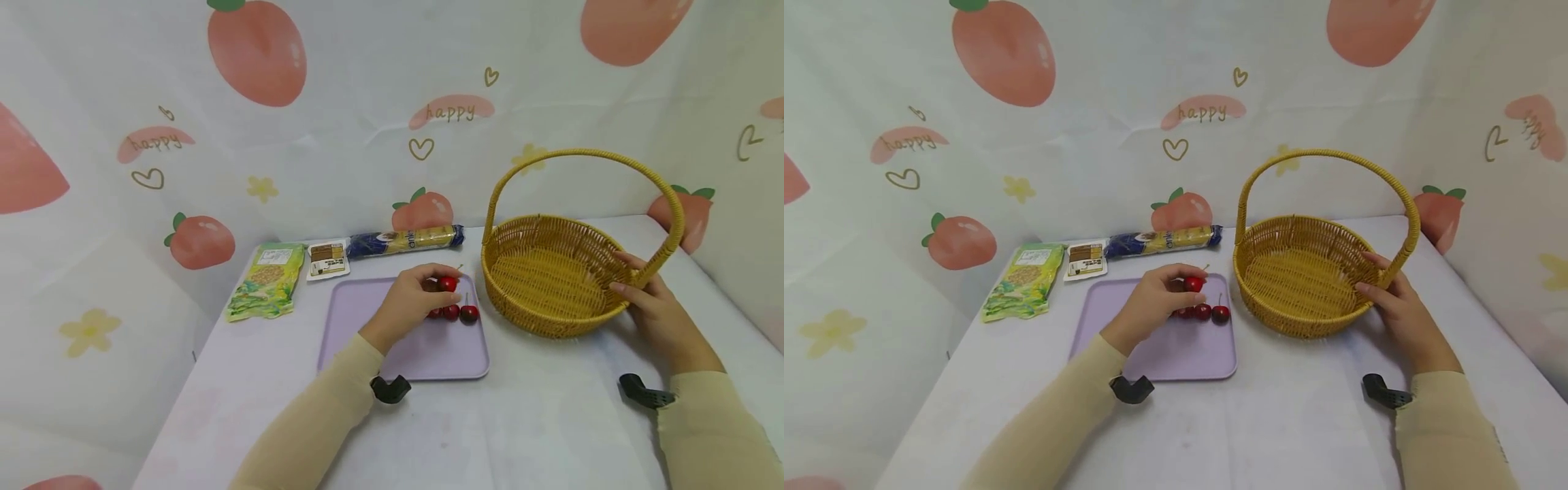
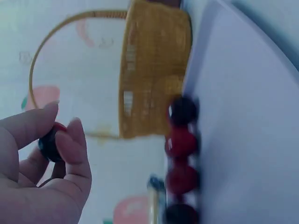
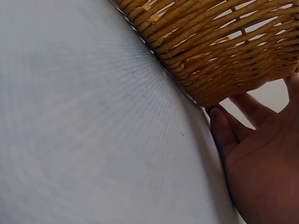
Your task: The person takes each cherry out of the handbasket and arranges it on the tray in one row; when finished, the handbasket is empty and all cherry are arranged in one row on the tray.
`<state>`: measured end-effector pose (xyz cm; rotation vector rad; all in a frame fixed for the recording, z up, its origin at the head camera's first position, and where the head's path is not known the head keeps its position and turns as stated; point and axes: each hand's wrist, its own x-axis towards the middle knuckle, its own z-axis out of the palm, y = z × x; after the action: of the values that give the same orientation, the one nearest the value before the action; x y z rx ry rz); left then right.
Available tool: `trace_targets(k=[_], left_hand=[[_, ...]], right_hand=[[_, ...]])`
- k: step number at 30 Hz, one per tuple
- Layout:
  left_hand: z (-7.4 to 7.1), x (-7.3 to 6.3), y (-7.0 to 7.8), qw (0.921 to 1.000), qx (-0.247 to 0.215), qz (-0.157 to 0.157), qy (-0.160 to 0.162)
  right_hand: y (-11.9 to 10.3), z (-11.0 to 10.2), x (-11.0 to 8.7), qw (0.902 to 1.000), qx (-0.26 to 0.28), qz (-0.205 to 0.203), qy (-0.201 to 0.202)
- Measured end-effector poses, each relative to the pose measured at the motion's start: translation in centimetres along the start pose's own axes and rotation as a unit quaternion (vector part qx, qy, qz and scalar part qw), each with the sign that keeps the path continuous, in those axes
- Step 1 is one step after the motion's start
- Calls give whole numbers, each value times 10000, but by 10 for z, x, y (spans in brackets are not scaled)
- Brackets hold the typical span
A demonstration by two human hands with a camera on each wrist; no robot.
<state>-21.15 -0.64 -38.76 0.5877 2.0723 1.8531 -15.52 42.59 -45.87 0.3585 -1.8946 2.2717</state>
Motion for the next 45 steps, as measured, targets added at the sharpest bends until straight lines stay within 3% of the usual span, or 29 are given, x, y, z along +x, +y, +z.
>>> trace_targets(k=[4, 9, 16, 22, 29, 45], left_hand=[[-26, -12, -12, 9995, 75, 54, 301], [-54, -27, -22, 9961, 367, -179, 776], [-83, -40, -35, 9889, 891, -463, 1095], [-103, -44, -58, 9807, 1271, -554, 1377], [-101, -41, -72, 9788, 1514, -428, 1314], [-98, -41, -79, 9691, 2061, -342, 1308]], right_hand=[[0, -2, -1, 10000, 45, 6, -24], [0, -5, -4, 10000, 14, 63, -17], [1, -5, -7, 9999, 78, 115, -12], [2, 0, -4, 9998, -4, 185, 1], [-2, -1, -2, 9998, 49, 177, 54], [-1, -1, 1, 9999, 110, 99, 23]])
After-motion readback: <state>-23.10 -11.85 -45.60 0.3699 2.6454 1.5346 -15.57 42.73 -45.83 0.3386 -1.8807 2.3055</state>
